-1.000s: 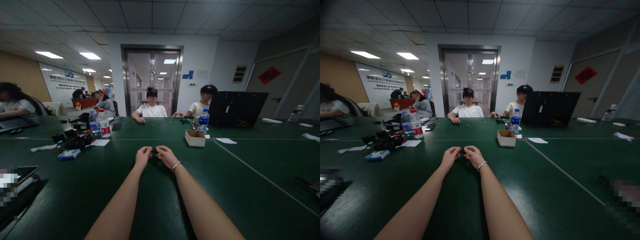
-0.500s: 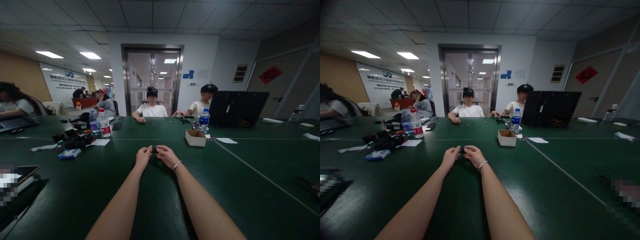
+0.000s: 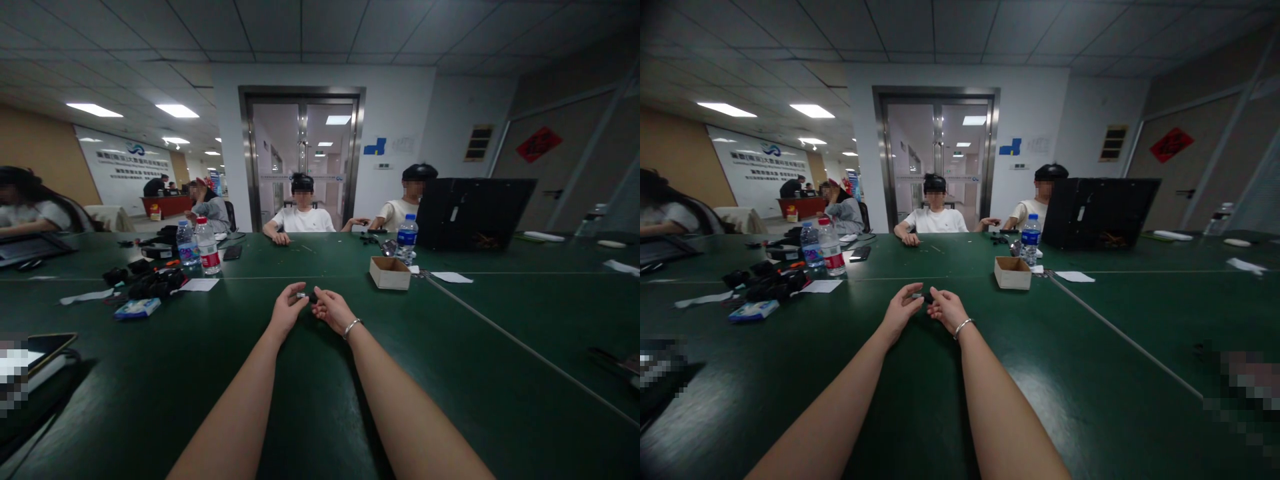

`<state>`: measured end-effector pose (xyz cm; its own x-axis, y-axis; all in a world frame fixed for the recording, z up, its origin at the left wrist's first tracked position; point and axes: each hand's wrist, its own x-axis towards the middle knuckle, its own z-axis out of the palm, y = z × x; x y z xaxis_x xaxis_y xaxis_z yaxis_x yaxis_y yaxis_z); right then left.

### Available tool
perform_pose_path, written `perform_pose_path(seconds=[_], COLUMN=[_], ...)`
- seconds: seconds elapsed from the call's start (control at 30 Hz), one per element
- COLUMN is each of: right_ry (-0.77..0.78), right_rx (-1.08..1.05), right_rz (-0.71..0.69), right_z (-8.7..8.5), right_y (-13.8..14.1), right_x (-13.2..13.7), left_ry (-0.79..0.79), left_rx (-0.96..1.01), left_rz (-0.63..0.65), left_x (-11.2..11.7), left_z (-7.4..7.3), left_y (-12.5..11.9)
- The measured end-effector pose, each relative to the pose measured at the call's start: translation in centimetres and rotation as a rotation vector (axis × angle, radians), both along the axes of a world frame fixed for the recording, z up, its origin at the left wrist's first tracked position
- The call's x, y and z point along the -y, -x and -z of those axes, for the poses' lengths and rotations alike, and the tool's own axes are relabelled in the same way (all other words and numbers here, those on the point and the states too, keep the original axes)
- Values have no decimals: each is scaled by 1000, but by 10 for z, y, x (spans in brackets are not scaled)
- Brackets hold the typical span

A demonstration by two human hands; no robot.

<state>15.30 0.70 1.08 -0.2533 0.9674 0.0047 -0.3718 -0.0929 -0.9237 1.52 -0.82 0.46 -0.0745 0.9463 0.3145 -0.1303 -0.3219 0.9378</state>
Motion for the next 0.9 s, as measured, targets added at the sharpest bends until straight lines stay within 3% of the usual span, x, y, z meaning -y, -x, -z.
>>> perform_pose_path(seconds=[0.1, 0.2, 0.27, 0.4, 0.5, 0.6, 0.7, 0.77, 0.9], right_ry=[1, 5, 6, -4, -12, 2, 7, 8, 2], right_rx=[-2, 17, 19, 4, 9, 17, 24, 28, 25], right_rz=[-5, 8, 19, 13, 1, 10, 30, 41, 32], right_z=[0, 1, 1, 0, 0, -1, -2, -2, -1], right_y=[0, 1, 1, 0, 0, 0, 1, 1, 0], right_x=[0, -1, -1, 0, 0, 0, 1, 1, -1], left_ry=[175, 221, 148, -22, 103, 254, 149, 64, 218], left_rx=[40, -76, -130, -38, 33, -91, -222, -162, 7], left_rz=[-113, -203, -183, -6, -2, -47, -27, -10, -22], left_x=[-5, -8, -7, -2, -3, -6, -8, -7, -7], left_z=[5, 8, 8, 3, 3, 5, 8, 7, 6], left_y=[-1, 0, 2, 3, 3, 4, 6, 7, 6])
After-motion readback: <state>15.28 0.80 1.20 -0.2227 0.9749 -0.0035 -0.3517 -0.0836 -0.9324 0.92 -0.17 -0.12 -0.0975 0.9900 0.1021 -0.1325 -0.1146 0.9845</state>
